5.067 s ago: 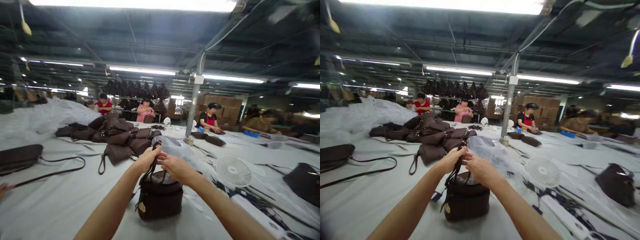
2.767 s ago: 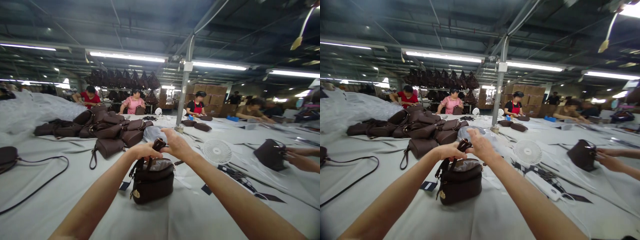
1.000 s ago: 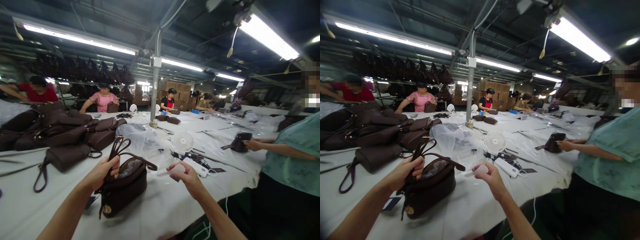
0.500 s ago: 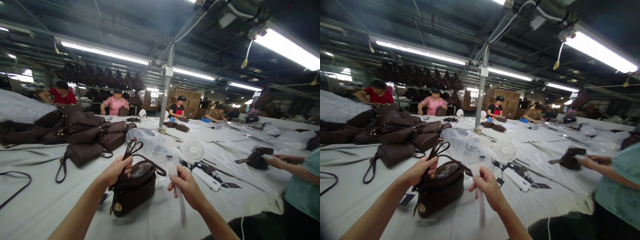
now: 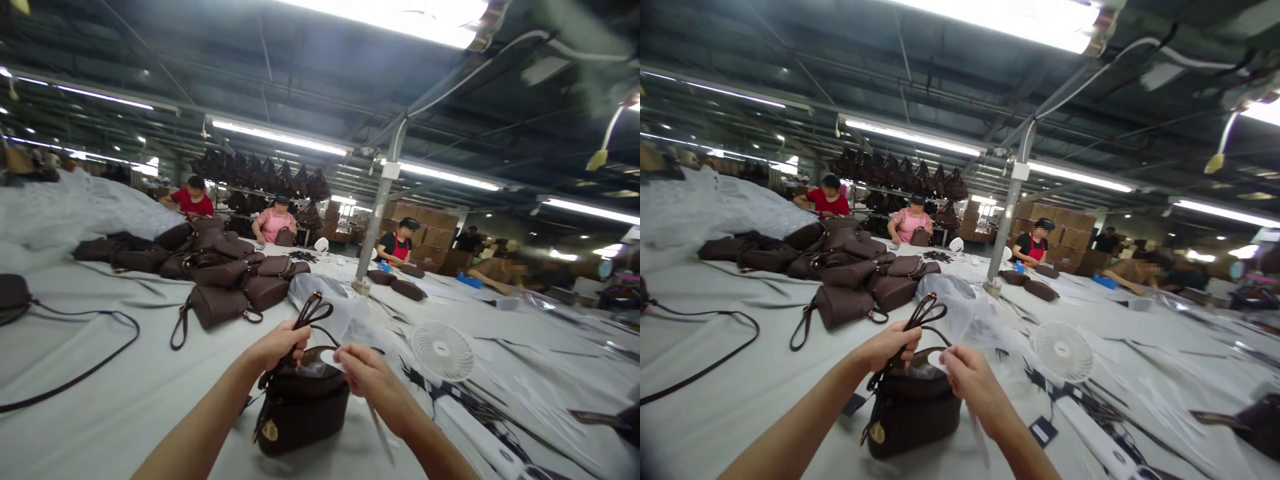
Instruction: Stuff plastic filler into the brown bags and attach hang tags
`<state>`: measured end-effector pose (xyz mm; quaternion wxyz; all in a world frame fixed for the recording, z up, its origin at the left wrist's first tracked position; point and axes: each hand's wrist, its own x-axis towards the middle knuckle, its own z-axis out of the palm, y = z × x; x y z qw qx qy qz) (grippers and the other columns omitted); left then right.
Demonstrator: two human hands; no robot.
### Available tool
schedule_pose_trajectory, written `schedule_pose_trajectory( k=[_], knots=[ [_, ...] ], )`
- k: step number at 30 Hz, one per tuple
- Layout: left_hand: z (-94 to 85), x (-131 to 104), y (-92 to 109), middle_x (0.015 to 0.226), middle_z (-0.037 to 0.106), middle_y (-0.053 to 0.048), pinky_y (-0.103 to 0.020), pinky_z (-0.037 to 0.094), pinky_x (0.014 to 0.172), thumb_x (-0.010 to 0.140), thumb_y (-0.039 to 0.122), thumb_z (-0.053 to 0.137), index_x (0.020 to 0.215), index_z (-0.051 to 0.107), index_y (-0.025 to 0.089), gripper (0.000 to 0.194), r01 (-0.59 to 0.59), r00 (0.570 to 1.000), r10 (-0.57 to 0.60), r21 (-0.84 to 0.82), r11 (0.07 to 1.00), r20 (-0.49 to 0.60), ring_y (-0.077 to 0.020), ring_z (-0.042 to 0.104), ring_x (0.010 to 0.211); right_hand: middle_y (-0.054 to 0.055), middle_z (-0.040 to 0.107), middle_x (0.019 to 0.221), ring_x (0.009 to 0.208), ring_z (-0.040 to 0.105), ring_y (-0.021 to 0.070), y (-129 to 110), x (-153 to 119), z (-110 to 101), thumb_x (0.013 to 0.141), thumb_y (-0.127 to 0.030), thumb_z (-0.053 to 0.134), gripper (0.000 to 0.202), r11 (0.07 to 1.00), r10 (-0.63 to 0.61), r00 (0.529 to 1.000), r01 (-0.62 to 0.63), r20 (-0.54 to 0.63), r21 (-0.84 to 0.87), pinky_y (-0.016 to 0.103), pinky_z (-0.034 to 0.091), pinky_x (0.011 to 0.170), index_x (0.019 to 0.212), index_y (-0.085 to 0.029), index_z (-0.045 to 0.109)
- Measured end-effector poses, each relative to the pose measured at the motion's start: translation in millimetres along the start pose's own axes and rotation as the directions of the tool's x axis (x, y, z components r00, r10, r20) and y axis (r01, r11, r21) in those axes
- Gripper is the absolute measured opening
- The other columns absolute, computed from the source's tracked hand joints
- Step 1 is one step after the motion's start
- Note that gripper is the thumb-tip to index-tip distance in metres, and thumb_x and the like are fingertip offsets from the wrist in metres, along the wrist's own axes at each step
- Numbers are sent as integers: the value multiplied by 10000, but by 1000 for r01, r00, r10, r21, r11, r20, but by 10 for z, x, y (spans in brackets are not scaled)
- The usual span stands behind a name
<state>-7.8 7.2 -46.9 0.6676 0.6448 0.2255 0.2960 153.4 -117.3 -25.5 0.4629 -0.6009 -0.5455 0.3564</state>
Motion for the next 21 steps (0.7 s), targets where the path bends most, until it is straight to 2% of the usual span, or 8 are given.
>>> schedule_pose_trajectory(
  k=[5, 7, 9, 12, 14, 18, 20, 21],
  knots=[
    [21, -8, 122, 536, 376, 96, -207, 320, 442, 738, 329, 579, 772, 434, 201, 197, -86, 995, 91, 153, 984, -26, -80, 347, 442, 2, 612, 646, 625, 540, 161, 128, 288, 236, 609, -261, 572, 122, 975, -201, 965, 180, -171, -133, 269, 407, 577, 694, -183, 612],
    [47, -36, 183, 557, 415, 77, -216, 298, 446, 753, 282, 545, 792, 489, 185, 118, -122, 992, 124, 330, 936, 14, -97, 384, 463, -2, 605, 622, 594, 532, 161, 175, 406, 351, 598, -256, 577, 123, 981, -194, 951, 184, -240, -62, 261, 396, 526, 693, -186, 613],
    [67, -75, 238, 598, 475, 46, -229, 317, 481, 780, 267, 505, 786, 534, 172, 99, -161, 986, 157, 544, 824, 55, -122, 434, 517, -14, 577, 586, 532, 489, 140, 196, 503, 452, 575, -256, 591, 164, 983, -103, 955, 140, -278, 116, 238, 338, 452, 716, -180, 626],
    [80, -135, 282, 698, 587, 1, -240, 361, 563, 779, 247, 521, 801, 596, 170, 110, -204, 977, 191, 691, 694, 97, -159, 516, 636, -6, 604, 627, 496, 449, 111, 190, 580, 533, 535, -271, 645, 284, 889, 29, 962, 100, -272, 447, 214, 270, 410, 798, -164, 656],
    [84, -164, 278, 727, 630, -19, -245, 376, 589, 759, 240, 553, 796, 630, 178, 105, -206, 976, 194, 717, 666, 100, -178, 554, 668, 3, 640, 669, 488, 443, 103, 165, 575, 534, 512, -263, 692, 393, 823, 28, 969, 117, -247, 556, 211, 275, 408, 891, -160, 669],
    [109, -164, 226, 712, 658, -52, -263, 376, 583, 741, 216, 546, 714, 629, 188, 92, -139, 971, 236, 742, 656, -27, -210, 593, 670, -9, 681, 721, 556, 542, 132, 86, 464, 497, 530, -152, 693, 479, 814, -84, 992, 125, -97, 567, 237, 427, 509, 1006, -178, 661],
    [132, -130, 196, 677, 648, -41, -262, 378, 573, 712, 169, 537, 685, 614, 190, 85, -152, 970, 240, 707, 690, -26, -204, 587, 642, 7, 708, 814, 728, 636, 187, 63, 423, 500, 575, -193, 736, 442, 818, -120, 992, 127, -50, 561, 269, 502, 640, 1010, -191, 659],
    [146, -109, 182, 668, 643, -35, -258, 384, 574, 697, 145, 535, 675, 607, 189, 88, -170, 971, 241, 690, 703, -6, -197, 582, 635, 18, 714, 846, 801, 655, 211, 61, 419, 510, 590, -250, 769, 419, 818, -112, 990, 138, -81, 558, 285, 518, 686, 990, -189, 661]
  ],
)
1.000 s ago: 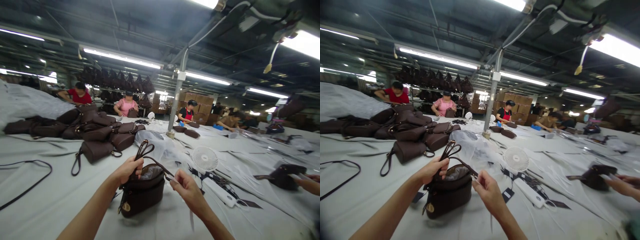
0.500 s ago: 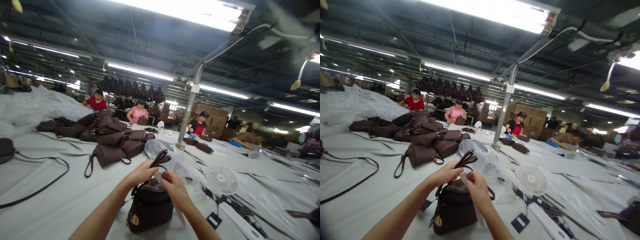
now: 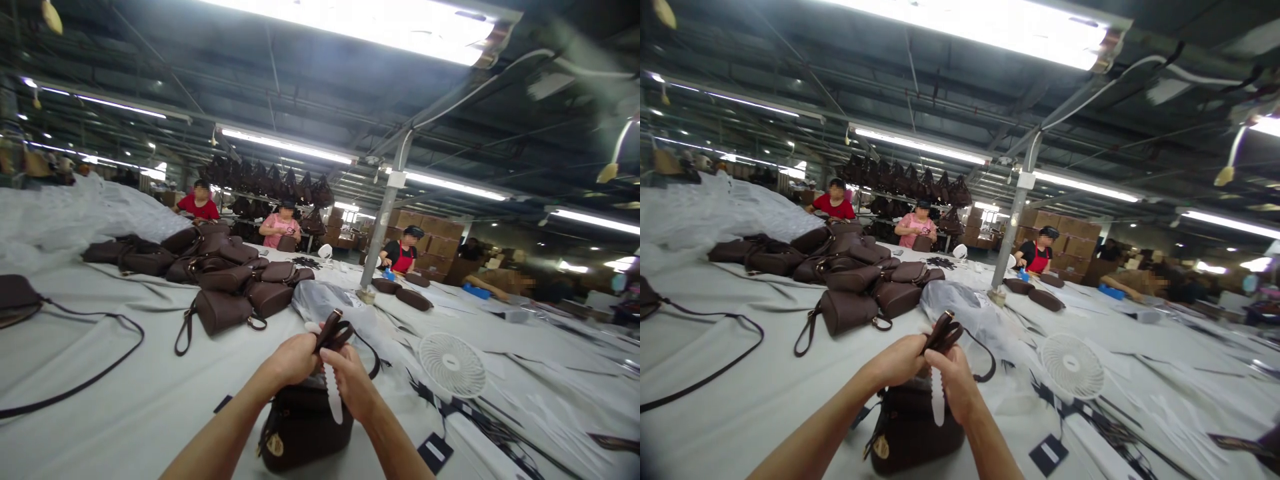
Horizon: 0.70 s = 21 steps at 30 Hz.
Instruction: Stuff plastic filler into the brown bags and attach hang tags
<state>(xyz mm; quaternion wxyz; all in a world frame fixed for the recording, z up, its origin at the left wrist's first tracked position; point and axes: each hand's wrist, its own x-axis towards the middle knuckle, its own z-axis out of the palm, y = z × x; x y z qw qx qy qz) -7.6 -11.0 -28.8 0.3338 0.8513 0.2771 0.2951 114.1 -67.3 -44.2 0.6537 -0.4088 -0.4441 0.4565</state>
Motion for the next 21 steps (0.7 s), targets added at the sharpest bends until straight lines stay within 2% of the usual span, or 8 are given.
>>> schedule_pose_trajectory(
  k=[3, 5, 7, 9, 11, 13, 17, 21],
  knots=[
    [67, 41, -14, 753, 651, -22, -231, 416, 603, 681, 109, 555, 794, 609, 180, 145, -40, 999, 39, -112, 993, -13, -175, 578, 687, 50, 720, 846, 808, 675, 241, 40, 41, 21, 567, -407, 829, 453, 998, -50, 972, 56, -228, 24, 314, 539, 678, 911, -162, 665],
    [103, 43, -27, 791, 637, -2, -215, 431, 610, 682, 139, 611, 973, 585, 178, 294, -26, 999, 15, -238, 971, -48, -157, 566, 695, 62, 720, 817, 740, 680, 239, 57, 78, 24, 546, -435, 843, 473, 994, -38, 952, 67, -303, 86, 327, 546, 636, 877, -149, 663],
    [139, 29, -42, 786, 623, 10, -218, 452, 636, 726, 222, 642, 1106, 552, 179, 393, -49, 995, 16, -354, 934, -96, -155, 565, 706, 57, 713, 775, 678, 673, 229, 51, 102, 22, 539, -439, 853, 471, 989, -5, 965, 43, -262, 141, 325, 543, 577, 856, -150, 658],
    [185, 18, -57, 840, 644, -15, -248, 477, 741, 825, 319, 573, 1138, 572, 178, 344, -126, 985, 64, -417, 900, -160, -177, 591, 811, 34, 690, 708, 602, 644, 199, 33, 114, 23, 520, -440, 866, 467, 986, 16, 976, 20, -218, 165, 292, 509, 491, 823, -156, 651],
    [237, 25, -72, 943, 665, -48, -281, 460, 865, 901, 367, 462, 1087, 625, 170, 317, -198, 964, 92, -439, 876, -251, -200, 595, 940, 6, 652, 651, 526, 585, 145, 20, 119, 29, 500, -439, 878, 472, 986, 13, 975, 24, -223, 163, 235, 437, 410, 793, -154, 643],
    [277, 47, -84, 953, 673, -53, -288, 443, 883, 923, 369, 413, 1010, 660, 161, 334, -211, 942, 74, -407, 889, -328, -206, 596, 948, -18, 606, 602, 478, 516, 97, 14, 107, 33, 502, -446, 875, 466, 990, 4, 969, 32, -249, 139, 195, 378, 378, 765, -145, 636],
    [286, 90, -75, 758, 639, -20, -263, 420, 704, 930, 353, 389, 888, 672, 155, 348, -139, 909, 23, -251, 958, -417, -184, 574, 744, -27, 575, 585, 469, 513, 103, -10, -26, -13, 634, -451, 785, 393, 987, -22, 986, -4, -163, -161, 195, 397, 371, 833, -143, 642],
    [298, 109, -38, 780, 647, -19, -256, 396, 705, 938, 329, 373, 860, 660, 174, 335, -132, 932, 59, -184, 974, -357, -176, 575, 750, -41, 577, 553, 388, 498, 114, -96, -242, -140, 765, -356, 666, 268, 779, -198, 973, 84, -116, -621, 224, 400, 366, 981, -200, 639]
  ],
)
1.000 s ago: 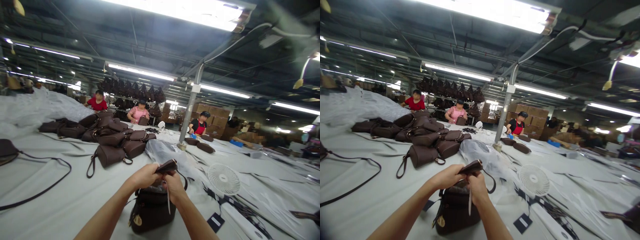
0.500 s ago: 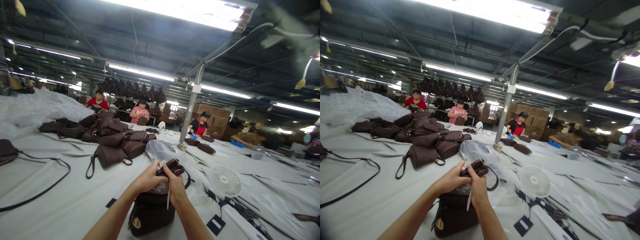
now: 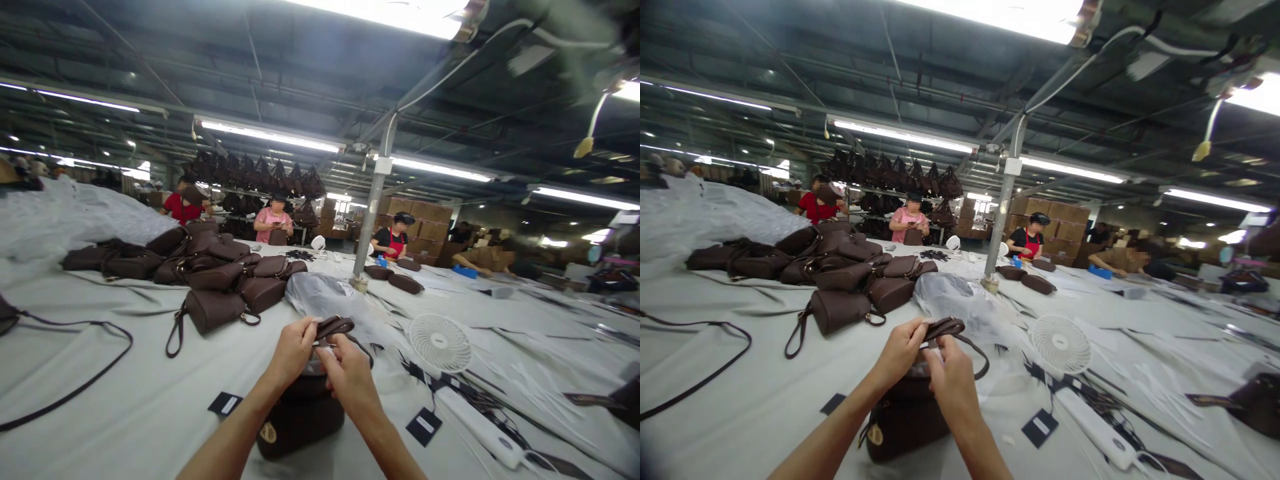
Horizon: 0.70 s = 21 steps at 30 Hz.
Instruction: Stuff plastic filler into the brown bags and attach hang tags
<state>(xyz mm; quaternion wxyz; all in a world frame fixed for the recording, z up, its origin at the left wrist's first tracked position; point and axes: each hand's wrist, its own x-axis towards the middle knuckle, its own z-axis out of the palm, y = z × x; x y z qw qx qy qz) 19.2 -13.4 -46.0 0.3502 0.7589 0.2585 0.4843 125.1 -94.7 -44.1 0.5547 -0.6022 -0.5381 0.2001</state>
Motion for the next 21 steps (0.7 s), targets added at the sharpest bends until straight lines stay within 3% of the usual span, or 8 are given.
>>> schedule_pose_trajectory(
  k=[2, 5, 7, 9, 12, 15, 18, 21],
  knots=[
    [30, -5, -1, 741, 622, -18, -257, 379, 680, 933, 318, 381, 777, 637, 182, 329, -26, 999, 25, 64, 998, 28, -173, 551, 720, -37, 569, 535, 391, 509, 119, -27, -54, -103, 776, -346, 665, 190, 994, -75, 996, 71, -44, -88, 232, 408, 390, 904, -206, 649],
    [61, -21, -12, 681, 559, -17, -258, 357, 649, 911, 309, 423, 637, 570, 187, 334, -73, 997, 73, 136, 988, 7, -168, 507, 684, 8, 641, 637, 548, 625, 170, -102, -72, -229, 742, -400, 713, 227, 994, -53, 992, 42, 114, 97, 249, 484, 464, 826, -195, 667],
    [64, -32, -9, 673, 562, -19, -257, 361, 647, 891, 288, 445, 612, 566, 182, 322, -62, 998, 65, 114, 991, -24, -165, 511, 678, 48, 708, 851, 775, 685, 217, -152, -53, -291, 678, -400, 781, 345, 961, -77, 963, 2, 260, 277, 302, 558, 648, 942, -198, 688],
    [63, -41, 1, 692, 610, -26, -259, 382, 658, 873, 266, 459, 659, 619, 174, 283, -19, 998, 22, 54, 998, -54, -168, 542, 686, 66, 704, 1021, 910, 677, 235, -178, -18, -335, 656, -415, 806, 485, 933, -113, 943, -8, 314, 359, 347, 558, 779, 1079, -220, 672],
    [75, -50, 8, 785, 695, -39, -267, 426, 711, 866, 268, 479, 795, 699, 171, 251, 3, 996, -5, -20, 1000, -85, -183, 603, 747, 66, 697, 898, 720, 651, 179, -178, 47, -363, 756, -524, 698, 397, 961, -127, 974, 74, 185, 266, 281, 537, 612, 989, -203, 708],
    [102, -62, 4, 852, 727, -43, -273, 451, 747, 868, 261, 471, 860, 717, 176, 260, -14, 994, 10, -31, 999, -112, -192, 629, 786, 13, 617, 676, 439, 431, 70, -177, 98, -350, 771, -567, 663, 409, 963, -85, 993, 61, 83, 261, 196, 320, 377, 879, -174, 695],
    [124, -84, 16, 850, 722, -35, -261, 456, 730, 864, 236, 454, 912, 702, 183, 258, -27, 990, 24, -16, 1000, -137, -183, 629, 769, -33, 549, 547, 372, 297, 32, -175, 117, -298, 714, -582, 705, 442, 901, 53, 986, -116, 160, 417, 174, 170, 333, 811, -156, 636],
    [137, -113, 36, 748, 667, -13, -238, 429, 656, 865, 226, 441, 883, 654, 192, 216, -34, 984, 37, 23, 999, -172, -157, 598, 679, -19, 587, 523, 340, 350, 32, -123, 122, -227, 694, -587, 696, 451, 910, 119, 969, -193, 215, 367, 164, 185, 323, 736, -152, 586]
  ],
)
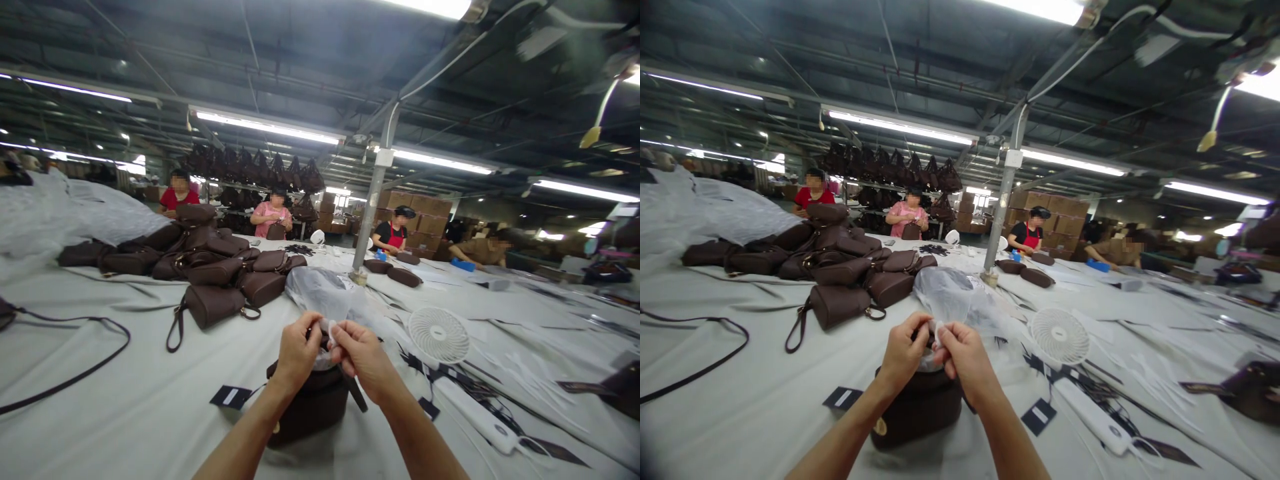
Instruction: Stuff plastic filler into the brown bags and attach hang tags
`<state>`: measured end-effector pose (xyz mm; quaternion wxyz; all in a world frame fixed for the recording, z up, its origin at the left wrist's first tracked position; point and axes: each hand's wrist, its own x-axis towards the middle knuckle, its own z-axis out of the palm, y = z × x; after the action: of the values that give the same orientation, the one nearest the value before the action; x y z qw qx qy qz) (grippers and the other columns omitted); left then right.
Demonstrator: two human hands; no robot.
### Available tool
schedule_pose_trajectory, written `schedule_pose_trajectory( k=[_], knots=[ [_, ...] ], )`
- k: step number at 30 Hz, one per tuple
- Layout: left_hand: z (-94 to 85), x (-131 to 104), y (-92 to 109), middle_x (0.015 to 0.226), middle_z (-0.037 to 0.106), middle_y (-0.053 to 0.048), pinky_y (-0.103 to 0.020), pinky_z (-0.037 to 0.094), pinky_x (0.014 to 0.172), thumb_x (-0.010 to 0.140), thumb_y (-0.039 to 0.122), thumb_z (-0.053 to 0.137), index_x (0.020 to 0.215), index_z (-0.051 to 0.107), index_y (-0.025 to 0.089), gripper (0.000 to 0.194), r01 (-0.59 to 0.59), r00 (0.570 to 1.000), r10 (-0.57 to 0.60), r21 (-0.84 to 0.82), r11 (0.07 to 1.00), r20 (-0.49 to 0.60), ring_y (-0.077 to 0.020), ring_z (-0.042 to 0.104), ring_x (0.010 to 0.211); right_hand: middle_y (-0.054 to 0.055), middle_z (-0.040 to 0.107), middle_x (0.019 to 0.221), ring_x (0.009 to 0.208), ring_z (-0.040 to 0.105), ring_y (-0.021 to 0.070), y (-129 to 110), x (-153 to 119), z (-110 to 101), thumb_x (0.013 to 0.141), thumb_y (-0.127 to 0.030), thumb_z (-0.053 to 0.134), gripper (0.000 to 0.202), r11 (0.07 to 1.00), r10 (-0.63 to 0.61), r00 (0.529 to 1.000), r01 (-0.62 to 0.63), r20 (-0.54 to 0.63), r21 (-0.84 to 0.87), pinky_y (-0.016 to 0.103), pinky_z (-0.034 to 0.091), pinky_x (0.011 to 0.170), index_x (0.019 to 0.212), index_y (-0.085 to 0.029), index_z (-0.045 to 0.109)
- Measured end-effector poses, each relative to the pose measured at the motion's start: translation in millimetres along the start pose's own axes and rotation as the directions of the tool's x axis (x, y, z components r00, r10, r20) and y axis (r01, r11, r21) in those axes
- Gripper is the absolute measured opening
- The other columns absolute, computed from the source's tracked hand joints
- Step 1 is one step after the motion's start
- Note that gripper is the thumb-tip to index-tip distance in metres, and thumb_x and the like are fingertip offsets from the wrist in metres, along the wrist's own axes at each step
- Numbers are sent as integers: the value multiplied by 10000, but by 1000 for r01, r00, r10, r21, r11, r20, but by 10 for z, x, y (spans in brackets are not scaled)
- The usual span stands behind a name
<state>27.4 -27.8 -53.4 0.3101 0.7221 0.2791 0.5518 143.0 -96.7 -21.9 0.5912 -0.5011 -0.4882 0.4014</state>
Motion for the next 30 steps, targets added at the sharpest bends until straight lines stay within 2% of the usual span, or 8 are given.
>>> schedule_pose_trajectory(
  k=[3, 5, 11, 15, 18, 21, 25, 30],
  knots=[
    [11, -31, -6, 688, 608, 11, -232, 404, 613, 870, 233, 432, 868, 598, 203, 168, 7, 1000, -7, 34, 999, 4, -140, 570, 608, -16, 612, 498, 292, 377, 48, 89, 31, 13, 689, -567, 676, 424, 990, 59, 998, -59, -2, -130, 169, 190, 310, 752, -162, 571],
    [17, -51, -22, 686, 592, 16, -232, 404, 615, 883, 243, 422, 876, 572, 210, 155, 3, 1000, -4, 54, 999, 26, -136, 570, 596, -21, 608, 480, 282, 374, 48, 118, 46, 7, 691, -549, 669, 404, 988, 75, 997, -73, 8, -134, 168, 185, 308, 748, -164, 561],
    [12, -86, -44, 665, 561, 27, -227, 402, 606, 901, 247, 412, 868, 523, 219, 119, -23, 997, 16, 88, 996, 78, -132, 573, 585, -23, 595, 478, 317, 371, 24, 57, 28, -14, 678, -491, 695, 372, 994, 111, 990, -110, 82, -14, 147, 176, 324, 734, -143, 573],
    [7, -93, -43, 662, 559, 28, -227, 393, 600, 910, 228, 396, 873, 508, 219, 118, -38, 997, 30, 112, 993, 75, -128, 558, 568, -17, 595, 506, 383, 454, 42, 32, 23, -6, 643, -423, 727, 326, 988, 145, 985, -149, 95, 35, 123, 238, 325, 718, -134, 597],
    [2, -107, -52, 654, 563, 20, -227, 388, 608, 938, 254, 390, 861, 512, 216, 149, -94, 993, 82, 138, 986, 90, -137, 560, 605, -25, 571, 517, 411, 475, 43, 32, 40, 6, 605, -382, 758, 307, 979, 157, 985, -165, 72, 123, 113, 259, 320, 692, -125, 614],
    [-12, -133, -79, 678, 579, 3, -227, 392, 614, 965, 265, 356, 862, 530, 207, 210, -197, 977, 177, 184, 963, 121, -138, 564, 625, -28, 563, 523, 422, 485, 43, 55, 52, 26, 575, -330, 764, 274, 970, 174, 984, -177, 32, 165, 109, 277, 321, 663, -124, 608],
    [-34, -176, -120, 751, 622, -20, -226, 414, 632, 966, 219, 334, 939, 560, 197, 229, -368, 928, 348, 189, 911, 130, -142, 588, 669, -27, 579, 505, 395, 474, 45, 147, 50, 49, 607, -368, 744, 302, 981, 92, 996, -90, -1, 173, 123, 303, 337, 700, -139, 570],
    [-53, -194, -135, 641, 584, 19, -201, 382, 544, 968, 193, 356, 944, 564, 186, 210, -418, 908, 406, 189, 889, 101, -112, 539, 535, -45, 633, 561, 377, 493, 57, 213, 45, 14, 705, -401, 705, 369, 986, -47, 998, 42, 29, 164, 129, 317, 359, 888, -195, 459]
  ],
)
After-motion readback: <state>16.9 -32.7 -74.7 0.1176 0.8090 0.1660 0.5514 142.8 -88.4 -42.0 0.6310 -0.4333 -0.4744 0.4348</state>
